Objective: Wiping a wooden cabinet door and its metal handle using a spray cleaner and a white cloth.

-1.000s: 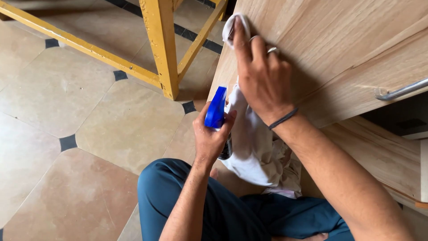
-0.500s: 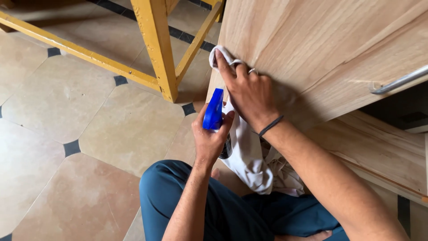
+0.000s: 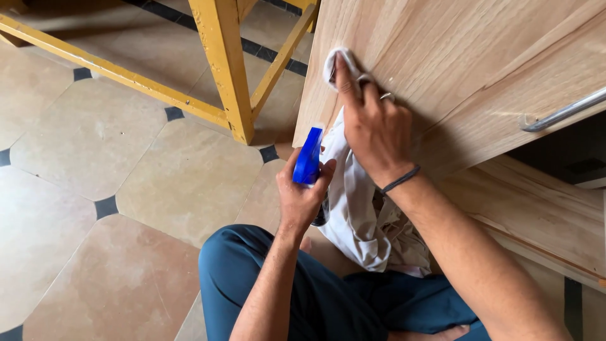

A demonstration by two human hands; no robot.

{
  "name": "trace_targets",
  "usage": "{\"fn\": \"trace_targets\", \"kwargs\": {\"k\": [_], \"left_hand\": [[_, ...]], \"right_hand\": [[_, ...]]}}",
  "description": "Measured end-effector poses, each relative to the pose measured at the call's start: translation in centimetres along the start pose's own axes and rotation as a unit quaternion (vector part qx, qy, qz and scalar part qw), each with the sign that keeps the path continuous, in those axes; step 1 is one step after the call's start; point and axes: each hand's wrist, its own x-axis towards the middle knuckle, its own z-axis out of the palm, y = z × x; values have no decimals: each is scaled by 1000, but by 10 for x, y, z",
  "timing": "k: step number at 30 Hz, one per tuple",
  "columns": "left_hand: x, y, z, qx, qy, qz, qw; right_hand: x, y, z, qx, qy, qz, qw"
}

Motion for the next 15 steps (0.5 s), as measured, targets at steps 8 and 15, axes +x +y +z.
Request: {"fn": "trace_targets", "kwargs": {"k": [8,15], "left_hand": [[-1,6,4,-4,-9,-13,1000],[-5,-2,14,3,-13,0,1000]], "right_hand": [[7,2,-49,-20,-11,24,999],[-20,12,-35,2,-108,25,994]]}}
